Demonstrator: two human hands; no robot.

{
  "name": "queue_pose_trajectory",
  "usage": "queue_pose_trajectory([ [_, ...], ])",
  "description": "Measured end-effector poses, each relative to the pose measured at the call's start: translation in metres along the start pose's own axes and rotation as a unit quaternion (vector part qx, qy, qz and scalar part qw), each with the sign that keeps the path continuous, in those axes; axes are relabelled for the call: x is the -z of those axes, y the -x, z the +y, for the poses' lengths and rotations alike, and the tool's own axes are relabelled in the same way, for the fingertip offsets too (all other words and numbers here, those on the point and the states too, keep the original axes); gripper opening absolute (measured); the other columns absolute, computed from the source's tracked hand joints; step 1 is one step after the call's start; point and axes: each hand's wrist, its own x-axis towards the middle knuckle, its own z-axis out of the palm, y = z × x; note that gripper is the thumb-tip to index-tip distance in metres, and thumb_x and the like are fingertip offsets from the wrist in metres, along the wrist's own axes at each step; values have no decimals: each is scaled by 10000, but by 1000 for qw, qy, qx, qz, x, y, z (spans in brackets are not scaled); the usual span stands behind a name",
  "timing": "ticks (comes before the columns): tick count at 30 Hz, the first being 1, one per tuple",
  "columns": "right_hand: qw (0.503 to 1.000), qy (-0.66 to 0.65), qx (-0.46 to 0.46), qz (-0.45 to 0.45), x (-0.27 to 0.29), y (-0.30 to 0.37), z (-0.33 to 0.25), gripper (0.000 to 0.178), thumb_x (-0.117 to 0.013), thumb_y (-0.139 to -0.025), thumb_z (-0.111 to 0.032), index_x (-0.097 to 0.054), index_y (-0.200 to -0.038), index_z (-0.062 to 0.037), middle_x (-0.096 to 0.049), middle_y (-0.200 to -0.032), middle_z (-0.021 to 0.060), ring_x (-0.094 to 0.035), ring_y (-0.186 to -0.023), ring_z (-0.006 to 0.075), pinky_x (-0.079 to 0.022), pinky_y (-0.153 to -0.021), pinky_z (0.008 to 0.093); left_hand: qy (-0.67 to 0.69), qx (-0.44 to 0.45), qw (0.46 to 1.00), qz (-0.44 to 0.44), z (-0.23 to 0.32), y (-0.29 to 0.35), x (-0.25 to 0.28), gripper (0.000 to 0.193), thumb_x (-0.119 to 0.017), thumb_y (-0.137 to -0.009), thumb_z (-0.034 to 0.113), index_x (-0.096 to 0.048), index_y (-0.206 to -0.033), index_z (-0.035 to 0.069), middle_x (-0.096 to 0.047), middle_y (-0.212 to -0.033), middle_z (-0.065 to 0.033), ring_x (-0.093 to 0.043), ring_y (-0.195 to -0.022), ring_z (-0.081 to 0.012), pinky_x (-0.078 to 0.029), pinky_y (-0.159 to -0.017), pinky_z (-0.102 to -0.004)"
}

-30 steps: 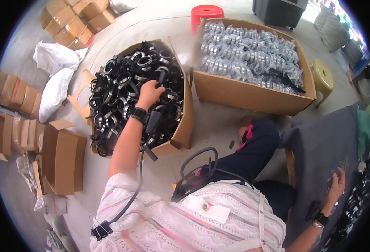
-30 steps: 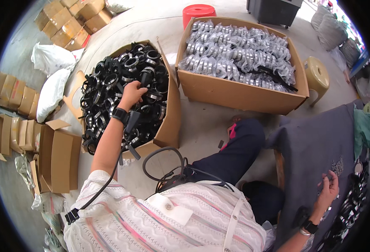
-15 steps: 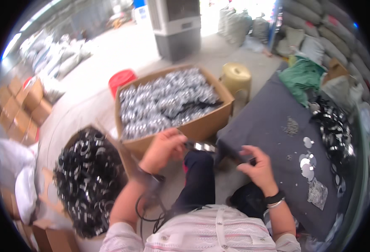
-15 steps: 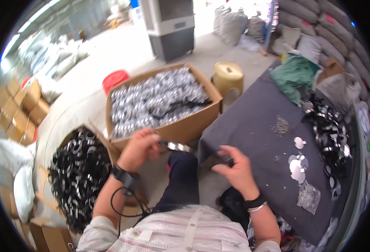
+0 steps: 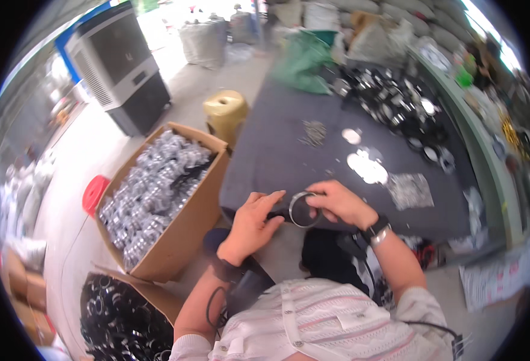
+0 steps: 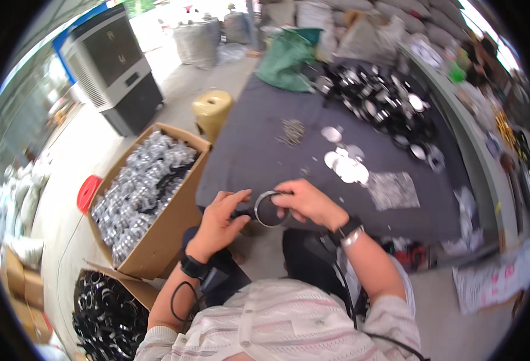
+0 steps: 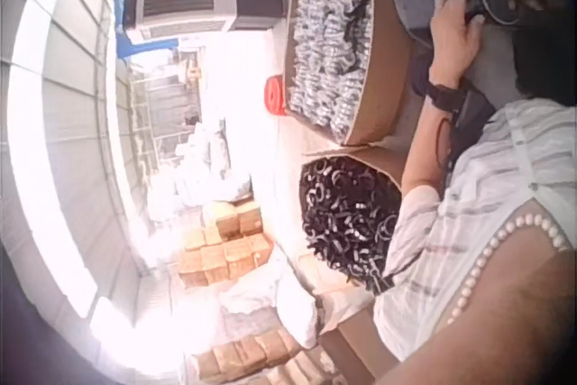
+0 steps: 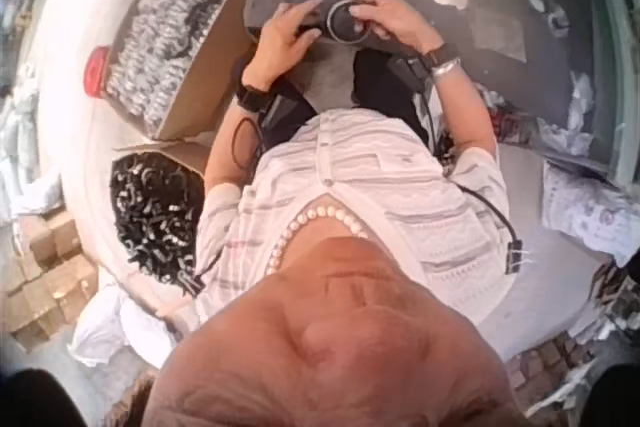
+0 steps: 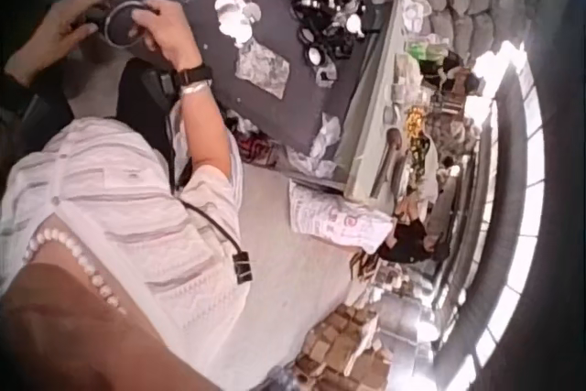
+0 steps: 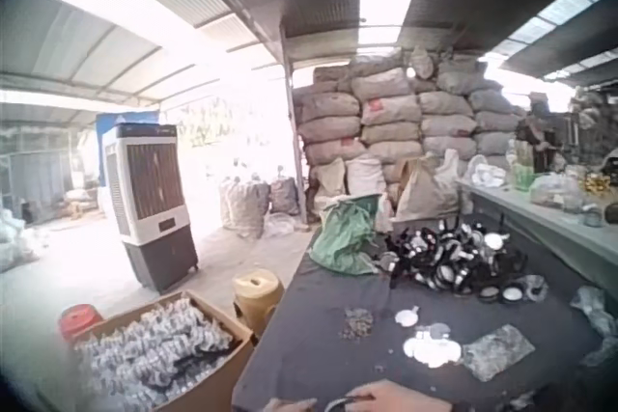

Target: Assembling plastic rings by attaching metal plates and screws.

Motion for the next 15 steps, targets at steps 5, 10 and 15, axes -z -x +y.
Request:
queue_pose_trajectory([
  [5,998,-26,-54,-30,32,3,15,320,-609,-886,-204,-611,-1119,14,-624,-698,47,-419,-413,38,-310,-371,189,126,41,982,-136,16,-6,-19,595,-662,-756,-6,-483,-1313,98,-613,-859,-155,-630,-790,-267,-482,-681,-303],
  [10,984,13,29,178,32,1,27,367,-704,-778,-84,-592,-1100,50,-605,-675,51,-490,-446,74,-379,-393,215,162,98,981,-33,10,-19,-48,665,-664,-752,-22,-437,-1368,87,-571,-677,-10,-519,-560,-70,-407,-537,-218],
  [15,934,123,15,334,75,3,33,226,-584,-771,-49,-626,-983,18,-611,-625,79,-547,-437,117,-443,-398,265,229,261,937,38,4,-59,-71,649,-663,-786,4,-405,-1380,53,-513,-597,10,-510,-483,-54,-397,-403,-213],
])
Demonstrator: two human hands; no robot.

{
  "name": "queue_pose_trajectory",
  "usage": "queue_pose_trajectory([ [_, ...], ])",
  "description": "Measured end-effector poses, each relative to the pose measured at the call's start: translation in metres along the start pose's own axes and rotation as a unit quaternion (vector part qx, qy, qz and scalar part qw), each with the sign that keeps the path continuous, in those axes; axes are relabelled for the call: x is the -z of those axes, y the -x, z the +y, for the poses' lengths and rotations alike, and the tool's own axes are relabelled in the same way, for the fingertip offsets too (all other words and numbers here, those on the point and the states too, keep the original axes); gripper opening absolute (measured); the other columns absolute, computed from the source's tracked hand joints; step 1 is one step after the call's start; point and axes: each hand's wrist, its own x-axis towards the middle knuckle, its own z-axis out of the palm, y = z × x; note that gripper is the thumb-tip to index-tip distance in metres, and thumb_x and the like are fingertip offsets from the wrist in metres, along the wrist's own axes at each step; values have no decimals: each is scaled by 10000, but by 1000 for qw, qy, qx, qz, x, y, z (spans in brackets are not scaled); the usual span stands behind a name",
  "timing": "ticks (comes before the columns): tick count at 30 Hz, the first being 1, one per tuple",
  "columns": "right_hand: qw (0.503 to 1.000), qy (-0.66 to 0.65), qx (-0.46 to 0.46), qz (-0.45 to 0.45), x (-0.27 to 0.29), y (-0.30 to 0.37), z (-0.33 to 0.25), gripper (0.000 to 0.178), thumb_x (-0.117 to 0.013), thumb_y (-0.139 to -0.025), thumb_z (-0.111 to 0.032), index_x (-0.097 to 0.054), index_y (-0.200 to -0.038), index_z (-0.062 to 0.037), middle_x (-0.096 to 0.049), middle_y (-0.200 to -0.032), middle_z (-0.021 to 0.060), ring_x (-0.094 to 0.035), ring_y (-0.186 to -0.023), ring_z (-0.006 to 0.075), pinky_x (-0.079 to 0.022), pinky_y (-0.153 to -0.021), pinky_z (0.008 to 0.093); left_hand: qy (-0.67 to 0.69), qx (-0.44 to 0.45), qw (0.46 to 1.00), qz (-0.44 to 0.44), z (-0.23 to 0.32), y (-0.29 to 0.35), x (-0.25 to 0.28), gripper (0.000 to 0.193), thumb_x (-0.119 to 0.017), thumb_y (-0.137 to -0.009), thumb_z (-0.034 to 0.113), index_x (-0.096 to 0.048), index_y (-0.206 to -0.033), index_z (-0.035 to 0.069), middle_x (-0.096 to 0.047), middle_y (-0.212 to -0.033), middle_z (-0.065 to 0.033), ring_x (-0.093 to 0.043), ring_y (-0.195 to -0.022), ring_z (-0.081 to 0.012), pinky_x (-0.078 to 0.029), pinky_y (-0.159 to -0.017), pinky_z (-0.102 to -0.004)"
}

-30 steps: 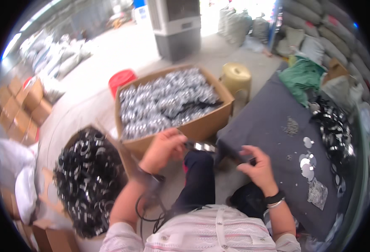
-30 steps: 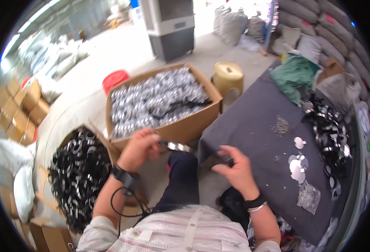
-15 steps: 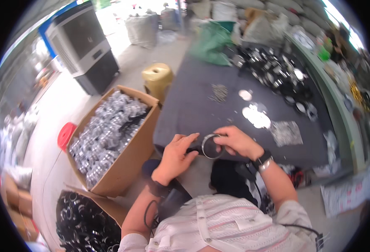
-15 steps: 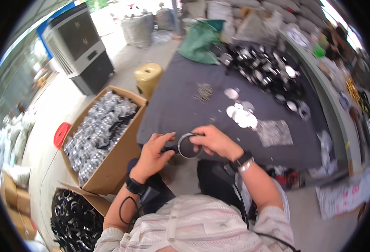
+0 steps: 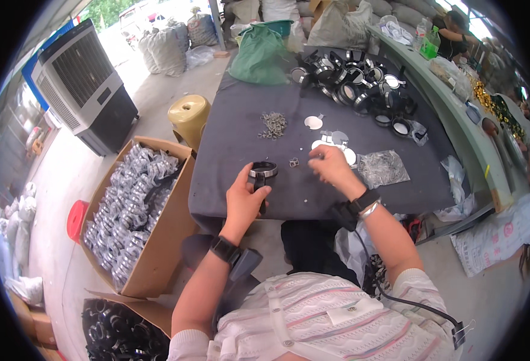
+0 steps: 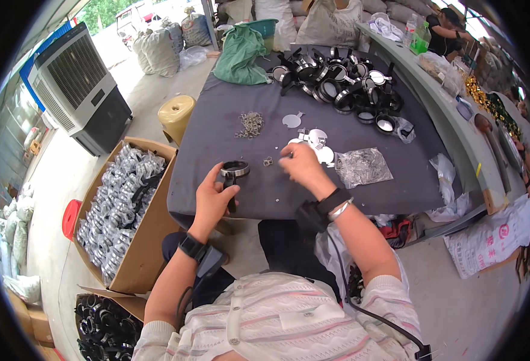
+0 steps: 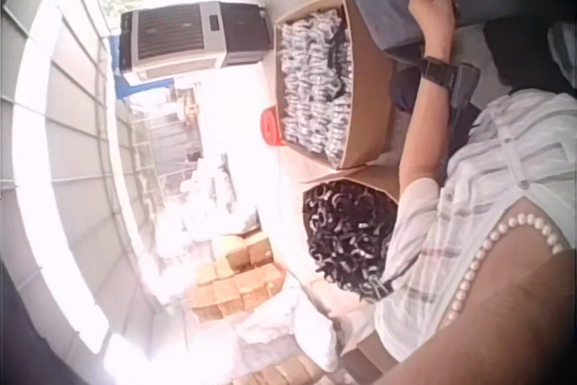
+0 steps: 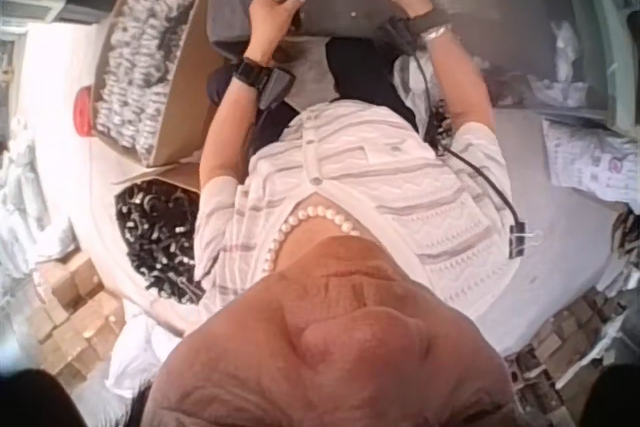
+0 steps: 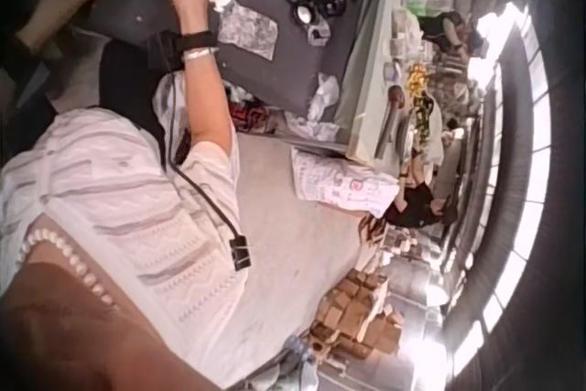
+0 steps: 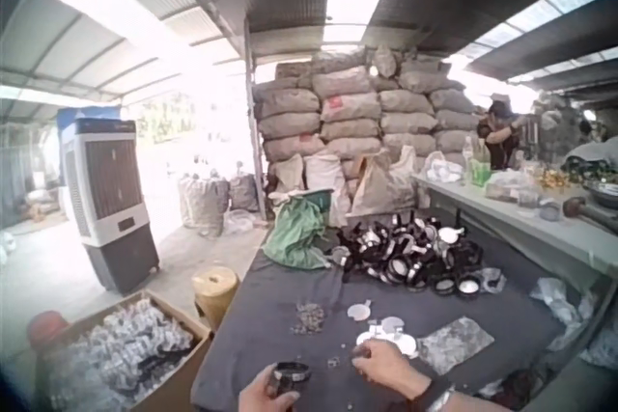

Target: Assembling plastic rings by attaching metal plates and screws.

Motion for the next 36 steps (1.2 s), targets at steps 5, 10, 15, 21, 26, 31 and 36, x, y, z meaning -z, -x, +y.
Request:
queue_pose_trajectory([
  [5,928,274,192,165,34,-53,30,181,-589,-755,-92,-620,-914,-13,-646,-835,202,-617,-785,386,-483,-668,442,39,-39,998,19,-37,-17,12,642,-701,-757,37,-452,-1347,56,-590,-632,-44,-541,-496,-83,-445,-445,-244],
  [10,898,388,167,119,52,-65,51,190,-622,-748,-87,-593,-909,8,-618,-851,246,-584,-874,446,-463,-731,497,17,-120,992,18,-54,-22,2,638,-735,-756,108,-470,-1336,78,-600,-718,-66,-563,-624,-95,-480,-579,-276],
  [15,883,449,87,105,30,-70,44,222,-678,-763,-144,-606,-909,7,-630,-903,243,-601,-939,415,-475,-782,472,10,-89,996,13,-47,-7,10,660,-729,-775,209,-445,-1356,76,-640,-830,-105,-615,-710,-167,-494,-677,-292],
  [21,926,360,68,86,52,-94,63,189,-709,-672,-109,-643,-799,14,-640,-801,229,-623,-812,414,-492,-741,466,86,-55,994,-25,-44,-12,11,560,-623,-852,168,-429,-1371,85,-640,-956,-98,-576,-634,-116,-485,-487,-254],
  [26,940,307,135,66,50,-108,58,168,-660,-679,-144,-663,-769,-2,-644,-811,214,-623,-805,391,-484,-697,439,126,-57,990,-29,-51,-24,16,562,-610,-859,102,-410,-1383,64,-620,-945,-56,-542,-586,-64,-455,-422,-212],
  [31,946,283,139,78,59,-103,39,160,-586,-731,-70,-678,-846,-9,-665,-870,185,-632,-836,346,-489,-753,402,149,-55,987,-23,-48,-26,-3,555,-624,-850,63,-423,-1368,50,-595,-876,-44,-506,-532,-43,-408,-410,-200],
  [36,924,335,177,56,51,-100,39,180,-595,-769,-66,-653,-918,15,-655,-875,178,-639,-851,307,-492,-741,375,155,-55,986,-31,-47,-21,-6,547,-630,-846,70,-436,-1357,57,-592,-866,-32,-489,-518,-33,-380,-407,-197],
])
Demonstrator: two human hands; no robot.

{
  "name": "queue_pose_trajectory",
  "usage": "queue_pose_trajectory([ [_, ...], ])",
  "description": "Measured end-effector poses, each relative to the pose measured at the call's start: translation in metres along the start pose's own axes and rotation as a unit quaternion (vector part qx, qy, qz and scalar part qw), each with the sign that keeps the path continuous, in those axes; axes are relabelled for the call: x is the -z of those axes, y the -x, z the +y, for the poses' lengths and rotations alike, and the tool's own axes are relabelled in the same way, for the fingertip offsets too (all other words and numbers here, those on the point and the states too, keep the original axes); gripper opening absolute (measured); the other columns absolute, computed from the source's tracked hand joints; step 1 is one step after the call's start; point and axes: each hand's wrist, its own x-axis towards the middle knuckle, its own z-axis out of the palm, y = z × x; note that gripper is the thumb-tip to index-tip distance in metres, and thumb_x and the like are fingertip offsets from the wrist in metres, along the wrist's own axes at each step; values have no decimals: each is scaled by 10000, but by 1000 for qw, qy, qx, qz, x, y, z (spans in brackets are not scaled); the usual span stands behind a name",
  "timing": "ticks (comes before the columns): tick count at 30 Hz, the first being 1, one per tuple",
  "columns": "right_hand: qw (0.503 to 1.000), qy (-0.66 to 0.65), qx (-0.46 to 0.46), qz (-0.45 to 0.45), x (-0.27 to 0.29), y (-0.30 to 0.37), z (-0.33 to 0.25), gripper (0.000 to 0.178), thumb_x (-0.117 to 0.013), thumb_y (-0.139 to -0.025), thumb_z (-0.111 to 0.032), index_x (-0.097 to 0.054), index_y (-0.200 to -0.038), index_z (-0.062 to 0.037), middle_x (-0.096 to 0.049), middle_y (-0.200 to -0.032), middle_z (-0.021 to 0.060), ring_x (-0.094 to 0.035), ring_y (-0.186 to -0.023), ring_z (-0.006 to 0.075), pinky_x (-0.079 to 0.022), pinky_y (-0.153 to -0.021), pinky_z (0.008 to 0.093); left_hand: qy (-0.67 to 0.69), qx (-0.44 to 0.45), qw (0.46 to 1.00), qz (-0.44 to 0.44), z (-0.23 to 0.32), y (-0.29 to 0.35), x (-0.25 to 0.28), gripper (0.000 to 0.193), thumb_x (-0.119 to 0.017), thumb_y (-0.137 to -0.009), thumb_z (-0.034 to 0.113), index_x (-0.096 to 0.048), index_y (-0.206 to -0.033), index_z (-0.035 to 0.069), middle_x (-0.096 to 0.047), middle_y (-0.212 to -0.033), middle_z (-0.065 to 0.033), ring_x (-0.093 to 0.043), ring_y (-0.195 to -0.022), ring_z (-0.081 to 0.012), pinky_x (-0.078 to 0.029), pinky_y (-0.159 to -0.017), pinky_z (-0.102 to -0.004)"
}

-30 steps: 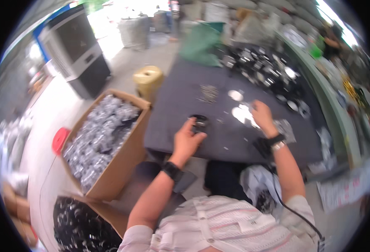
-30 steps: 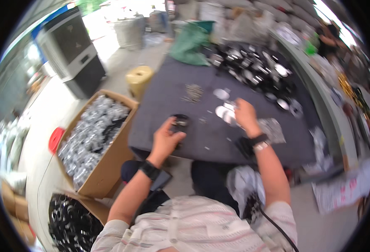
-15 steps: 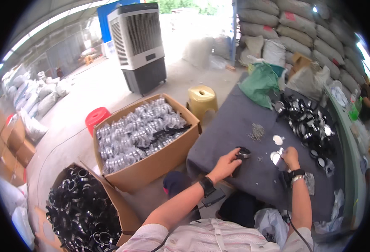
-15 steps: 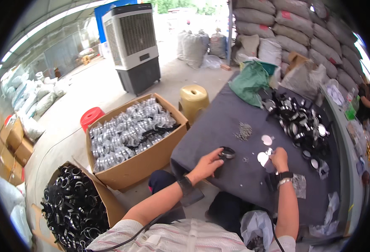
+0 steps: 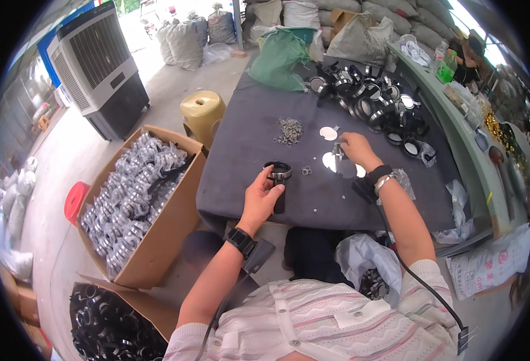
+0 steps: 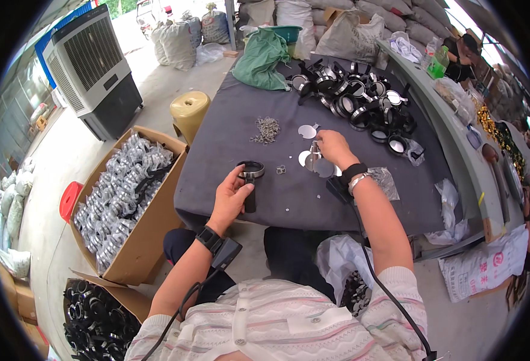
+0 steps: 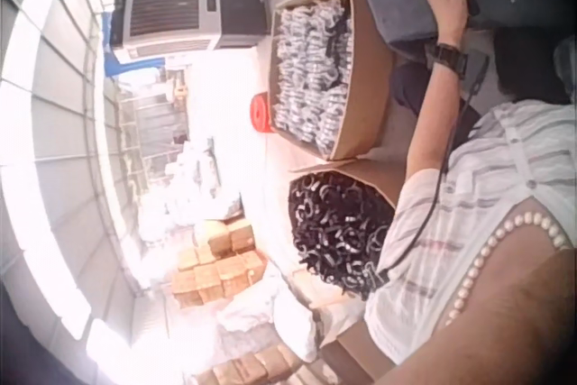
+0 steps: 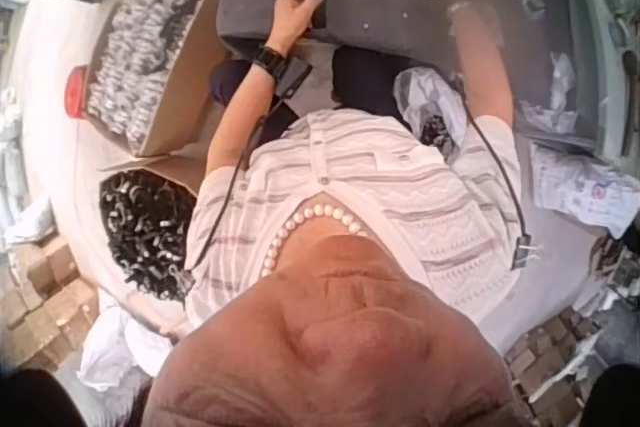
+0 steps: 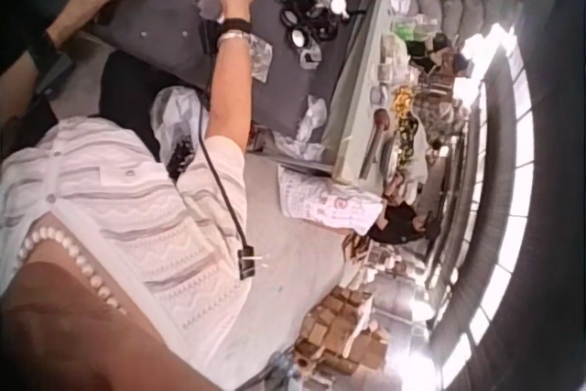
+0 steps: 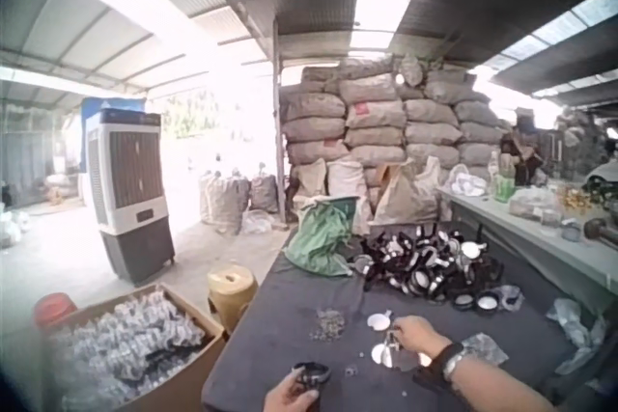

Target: Assembling plastic rings by attaching metal plates and screws.

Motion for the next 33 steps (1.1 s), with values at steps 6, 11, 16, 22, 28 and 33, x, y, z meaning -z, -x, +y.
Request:
queue_pose_trajectory([
  [6,994,-21,-71,-85,-5,-14,-4,155,-643,-744,-71,-662,-866,23,-652,-826,169,-650,-807,284,-497,-700,374,-4,7,1000,3,4,7,0,546,-641,-839,83,-445,-1347,45,-607,-857,-29,-488,-523,-28,-380,-418,-199],
  [11,999,-27,-15,-30,27,-11,-12,161,-707,-701,-101,-659,-807,11,-650,-777,161,-638,-728,284,-492,-669,373,-33,-15,999,13,1,4,3,533,-654,-828,85,-468,-1323,19,-610,-850,-31,-527,-602,-43,-437,-520,-208],
  [16,991,-84,-27,99,38,27,-34,112,-661,-729,-76,-642,-798,11,-649,-741,152,-634,-676,262,-491,-648,358,-43,-21,999,22,-2,1,6,524,-656,-823,82,-477,-1309,-1,-603,-854,-40,-559,-694,-56,-464,-604,-210],
  [22,992,-111,-62,-17,15,126,-54,189,-683,-730,-60,-642,-899,15,-665,-803,170,-669,-763,271,-517,-688,339,-28,2,1000,14,4,0,2,521,-646,-827,77,-470,-1313,4,-587,-858,-43,-544,-650,-51,-441,-530,-205],
  [28,991,-127,27,34,3,154,-68,124,-650,-760,8,-638,-883,7,-659,-833,136,-659,-751,279,-518,-674,345,-21,13,999,24,-1,-2,-3,526,-645,-818,61,-469,-1310,1,-583,-850,-39,-538,-668,-54,-448,-575,-206],
  [33,978,-57,143,141,9,139,-82,118,-662,-761,-4,-615,-869,1,-583,-786,111,-597,-661,290,-476,-612,378,-3,-16,1000,26,-7,-2,-10,538,-654,-808,60,-467,-1308,-10,-597,-855,-46,-545,-706,-62,-464,-662,-214],
])
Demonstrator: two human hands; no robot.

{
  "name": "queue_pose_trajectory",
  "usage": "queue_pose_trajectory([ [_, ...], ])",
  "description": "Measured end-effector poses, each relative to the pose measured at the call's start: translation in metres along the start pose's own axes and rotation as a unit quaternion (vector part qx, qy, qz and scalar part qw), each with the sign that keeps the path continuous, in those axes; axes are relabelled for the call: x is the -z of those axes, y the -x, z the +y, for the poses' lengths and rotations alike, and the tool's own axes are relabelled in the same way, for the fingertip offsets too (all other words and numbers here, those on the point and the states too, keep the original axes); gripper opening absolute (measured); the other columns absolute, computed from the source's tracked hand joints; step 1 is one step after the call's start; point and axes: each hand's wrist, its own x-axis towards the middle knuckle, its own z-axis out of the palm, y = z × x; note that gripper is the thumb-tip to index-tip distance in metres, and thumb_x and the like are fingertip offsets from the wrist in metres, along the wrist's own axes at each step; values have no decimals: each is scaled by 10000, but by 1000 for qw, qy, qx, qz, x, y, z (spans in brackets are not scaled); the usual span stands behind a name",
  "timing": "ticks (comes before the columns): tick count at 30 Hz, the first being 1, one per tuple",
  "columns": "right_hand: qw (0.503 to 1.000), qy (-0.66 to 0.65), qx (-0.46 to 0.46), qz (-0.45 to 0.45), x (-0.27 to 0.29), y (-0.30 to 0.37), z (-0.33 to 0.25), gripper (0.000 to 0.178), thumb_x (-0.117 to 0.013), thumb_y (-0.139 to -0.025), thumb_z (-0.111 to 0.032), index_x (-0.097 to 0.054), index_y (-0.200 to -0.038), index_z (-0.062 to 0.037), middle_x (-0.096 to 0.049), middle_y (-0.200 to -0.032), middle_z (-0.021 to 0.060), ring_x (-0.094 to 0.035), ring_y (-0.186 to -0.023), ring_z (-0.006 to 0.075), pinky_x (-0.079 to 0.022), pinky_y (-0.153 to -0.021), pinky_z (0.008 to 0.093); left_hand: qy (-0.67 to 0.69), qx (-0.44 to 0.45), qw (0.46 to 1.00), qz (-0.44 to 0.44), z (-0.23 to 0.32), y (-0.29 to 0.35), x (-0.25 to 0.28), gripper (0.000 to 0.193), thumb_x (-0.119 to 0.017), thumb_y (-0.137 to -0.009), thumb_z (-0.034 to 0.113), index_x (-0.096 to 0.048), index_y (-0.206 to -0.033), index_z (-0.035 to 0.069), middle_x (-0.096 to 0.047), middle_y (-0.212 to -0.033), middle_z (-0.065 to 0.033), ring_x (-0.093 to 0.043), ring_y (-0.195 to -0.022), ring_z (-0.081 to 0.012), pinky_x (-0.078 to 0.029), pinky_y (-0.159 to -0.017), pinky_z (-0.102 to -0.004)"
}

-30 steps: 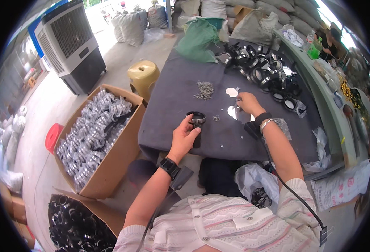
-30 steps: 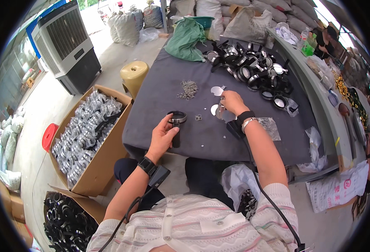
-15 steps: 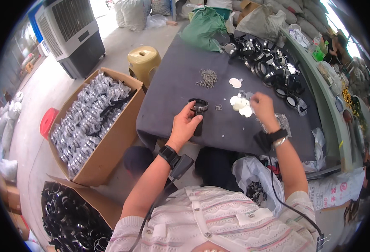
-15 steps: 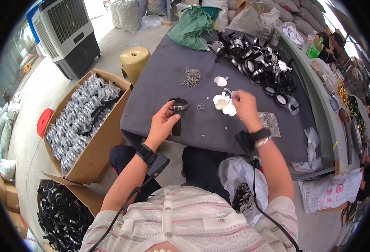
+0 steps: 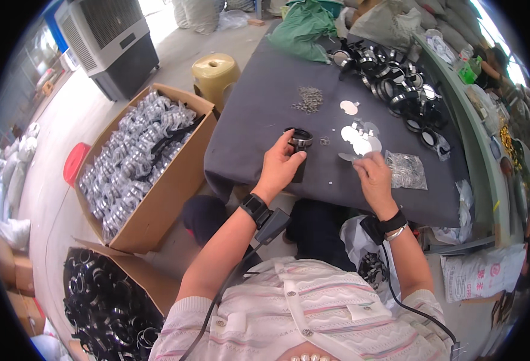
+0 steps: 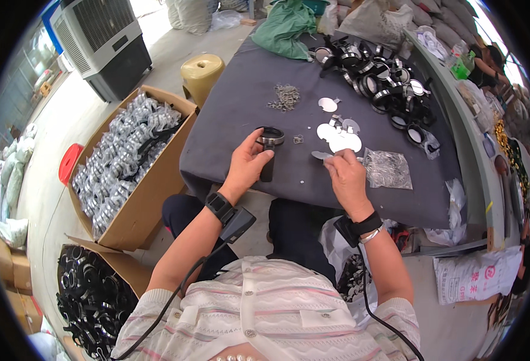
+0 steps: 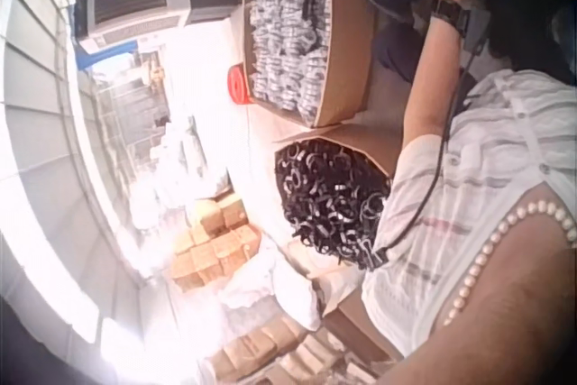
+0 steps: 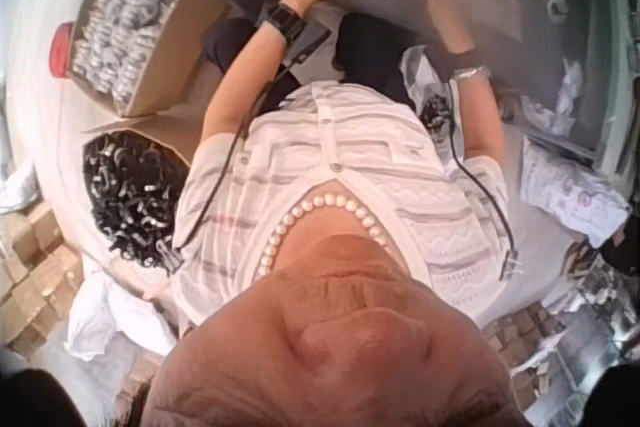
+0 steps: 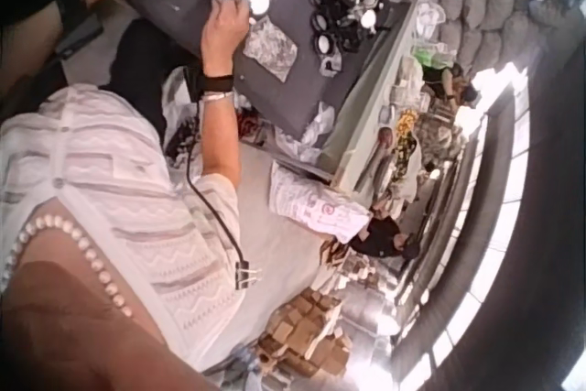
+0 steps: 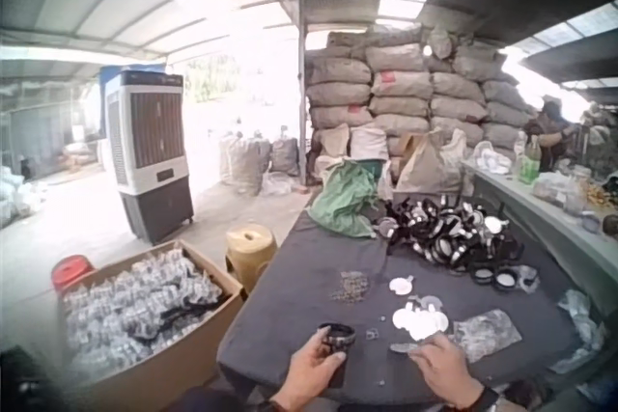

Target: Assembling plastic rings by attaching metal plates and screws.

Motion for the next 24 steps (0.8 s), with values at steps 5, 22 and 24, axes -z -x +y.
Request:
queue_pose_trajectory([
  [5,990,-25,110,88,-24,-55,-29,81,-649,-774,-8,-575,-806,-15,-593,-806,107,-597,-668,284,-471,-591,357,-41,-55,998,2,-1,4,3,649,-648,-811,69,-367,-1395,32,-605,-849,-62,-551,-685,-78,-469,-652,-226],
  [22,979,-20,202,-29,-72,-77,-32,96,-605,-736,-69,-565,-819,-44,-566,-766,103,-593,-735,303,-485,-587,388,-133,-62,989,-31,9,-6,-4,600,-635,-838,63,-396,-1385,9,-618,-1000,-61,-558,-896,-89,-459,-792,-230],
  [24,980,-18,191,-44,-86,-73,-36,90,-582,-727,-94,-553,-802,-54,-561,-766,107,-583,-732,304,-487,-612,401,-60,-122,991,-5,-11,-3,6,544,-639,-824,82,-457,-1331,5,-658,-1073,-139,-629,-976,-165,-493,-828,-297],
])
